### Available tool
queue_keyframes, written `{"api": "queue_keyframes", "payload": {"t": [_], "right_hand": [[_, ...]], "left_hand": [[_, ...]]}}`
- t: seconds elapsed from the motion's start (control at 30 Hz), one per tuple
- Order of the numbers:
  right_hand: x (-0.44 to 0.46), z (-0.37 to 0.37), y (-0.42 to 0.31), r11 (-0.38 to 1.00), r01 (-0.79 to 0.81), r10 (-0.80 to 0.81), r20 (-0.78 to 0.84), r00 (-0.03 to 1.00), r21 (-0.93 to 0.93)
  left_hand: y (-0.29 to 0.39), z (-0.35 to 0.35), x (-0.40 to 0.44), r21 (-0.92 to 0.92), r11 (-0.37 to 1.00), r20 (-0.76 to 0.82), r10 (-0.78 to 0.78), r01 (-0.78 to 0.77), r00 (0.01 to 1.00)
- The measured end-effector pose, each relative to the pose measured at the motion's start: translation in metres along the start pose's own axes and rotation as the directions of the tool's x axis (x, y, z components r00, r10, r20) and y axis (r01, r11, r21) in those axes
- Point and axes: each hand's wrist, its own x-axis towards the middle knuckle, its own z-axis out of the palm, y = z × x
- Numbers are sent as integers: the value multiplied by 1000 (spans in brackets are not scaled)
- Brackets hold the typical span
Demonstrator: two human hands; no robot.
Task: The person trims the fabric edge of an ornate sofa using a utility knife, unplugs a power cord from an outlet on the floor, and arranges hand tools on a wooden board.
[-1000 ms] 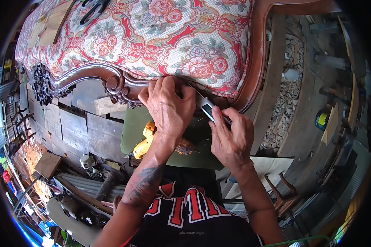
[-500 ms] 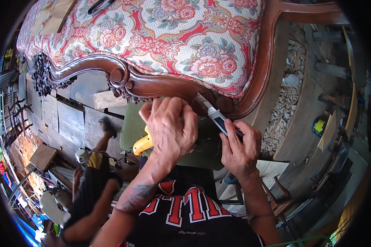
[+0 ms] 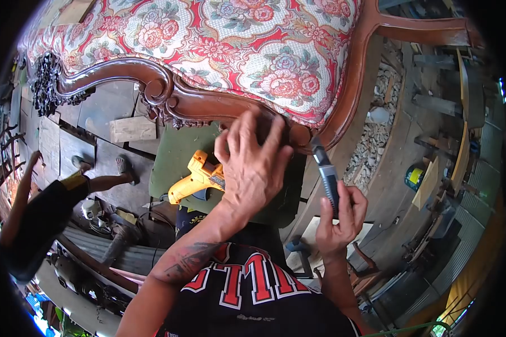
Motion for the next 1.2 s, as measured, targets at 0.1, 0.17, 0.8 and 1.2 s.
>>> {"api": "queue_keyframes", "payload": {"t": [0.1, 0.17, 0.8, 1.2], "right_hand": [[0, -5, 1, 997, -68, 69, -23, 997, 40], [1, -5, 3, 997, -67, 68, -20, 997, 27], [-6, -7, 16, 990, -93, 98, -41, 994, 107], [-6, -4, 21, 980, -148, 153, -27, 988, 136]], "left_hand": [[-5, 1, -11, -185, 976, -76, 101, -113, 992], [-7, 5, -2, -202, 979, -124, -31, 5, 992], [-44, 14, 36, 107, 944, -133, 324, -311, 937], [-50, 12, 36, 64, 914, -94, 406, -401, 909]]}}
